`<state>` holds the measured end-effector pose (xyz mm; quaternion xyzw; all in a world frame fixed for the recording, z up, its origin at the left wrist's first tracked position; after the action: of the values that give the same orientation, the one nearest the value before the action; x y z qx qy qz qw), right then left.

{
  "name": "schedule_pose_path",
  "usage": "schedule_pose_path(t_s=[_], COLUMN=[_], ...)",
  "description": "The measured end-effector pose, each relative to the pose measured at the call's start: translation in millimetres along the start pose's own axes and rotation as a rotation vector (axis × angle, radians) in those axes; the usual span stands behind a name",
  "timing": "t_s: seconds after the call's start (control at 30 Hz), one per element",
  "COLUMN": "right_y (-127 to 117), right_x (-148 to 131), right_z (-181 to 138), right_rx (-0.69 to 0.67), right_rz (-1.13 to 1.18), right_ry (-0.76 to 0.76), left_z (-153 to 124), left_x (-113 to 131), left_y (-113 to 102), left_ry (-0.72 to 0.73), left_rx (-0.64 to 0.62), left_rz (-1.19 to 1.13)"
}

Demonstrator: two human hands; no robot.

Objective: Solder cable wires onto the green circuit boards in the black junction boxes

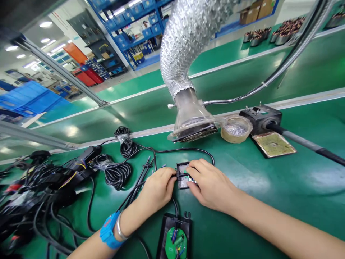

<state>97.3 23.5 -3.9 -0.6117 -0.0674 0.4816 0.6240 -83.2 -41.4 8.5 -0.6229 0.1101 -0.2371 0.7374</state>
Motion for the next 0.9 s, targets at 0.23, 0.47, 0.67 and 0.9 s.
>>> schedule_pose_path(t_s=[0.23,0.47,0.67,0.9], right_y=[-1,-3,-3,-5], right_x=[4,3,-2,-17], right_z=[-3,-2,-3,6], right_rx=[-0.025,-0.020,-0.018,-0.138], right_rz=[-0.044,-0.021,-0.032,-0.167], right_ry=[-0.032,-0.053,-0.073,-0.071], left_z=[-1,-2,-2,0], left_x=[-12,-15,-14,-13], left_y=[4,6,7,3], left_ry=[0.122,0.149,0.198,0.234], left_rx=[0.117,0.108,0.105,0.075], left_rz=[-0.121,-0.090,0.009,0.081])
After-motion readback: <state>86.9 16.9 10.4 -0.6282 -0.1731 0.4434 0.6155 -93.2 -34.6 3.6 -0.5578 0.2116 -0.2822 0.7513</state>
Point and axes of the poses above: each hand's wrist, its own z-axis towards the middle knuckle, its own y-axis out of the palm, x = y × z, the point moved 2 cm from there along z, towards the middle knuckle, and after that the axes turned 14 degrees about y, right-handed, at the moved point
